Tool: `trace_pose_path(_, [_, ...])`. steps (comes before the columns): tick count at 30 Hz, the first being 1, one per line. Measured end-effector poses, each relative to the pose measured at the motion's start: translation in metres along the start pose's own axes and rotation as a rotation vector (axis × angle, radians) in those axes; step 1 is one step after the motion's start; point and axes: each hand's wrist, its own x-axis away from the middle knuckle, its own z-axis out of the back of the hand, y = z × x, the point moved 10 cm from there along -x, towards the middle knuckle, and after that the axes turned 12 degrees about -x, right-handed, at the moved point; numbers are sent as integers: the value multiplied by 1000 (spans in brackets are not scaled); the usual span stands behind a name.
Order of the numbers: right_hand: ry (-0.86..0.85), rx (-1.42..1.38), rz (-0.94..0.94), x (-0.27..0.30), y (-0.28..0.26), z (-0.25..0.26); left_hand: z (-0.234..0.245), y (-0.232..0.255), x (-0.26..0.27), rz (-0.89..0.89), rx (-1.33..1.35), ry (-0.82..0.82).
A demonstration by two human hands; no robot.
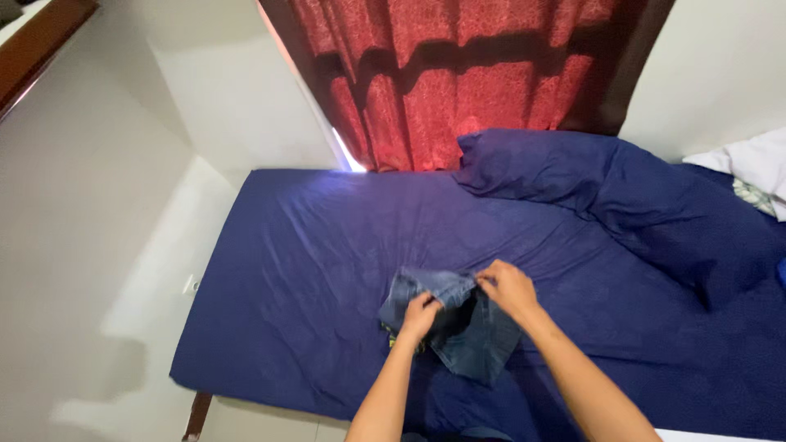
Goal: The person picks up several clothing items including a shirt, jeans, and hoodies from a closet shelf and places them on a bed.
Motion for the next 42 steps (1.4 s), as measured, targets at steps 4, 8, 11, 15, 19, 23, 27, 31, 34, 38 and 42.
trace_pose_path(4, [-27,-63,-88,12,20,-24,8,8,12,-174,-253,125])
trace_pose_path(8, [-9,-113,50,20,8,-35,8,23,36,-359,-422,213])
trace_pose_path(11, [-30,-116,98,26,1,-41,4,28,48,-334,-534,177])
trace_pose_path(15, [-71,-99,139,33,-8,-42,11,44,80,-356,-589,170])
trace_pose_path(19, [-75,-154,170,48,-11,-38,26,67,117,-400,-589,208])
trace_pose_path(23, [-51,-205,164,68,-18,-32,39,80,148,-373,-602,236])
trace_pose_path(27, [-24,-125,209,88,-35,-36,46,92,170,-391,-650,274])
trace_pose_path(31, [-25,-29,252,97,-52,-47,48,106,188,-441,-702,317])
trace_pose_path(34, [23,-71,271,104,-65,-45,53,115,194,-467,-723,339])
trace_pose_path(38, [100,-51,283,103,-82,-40,63,122,205,-488,-745,388])
trace_pose_path(42, [117,28,239,99,-94,-43,78,125,212,-466,-782,409])
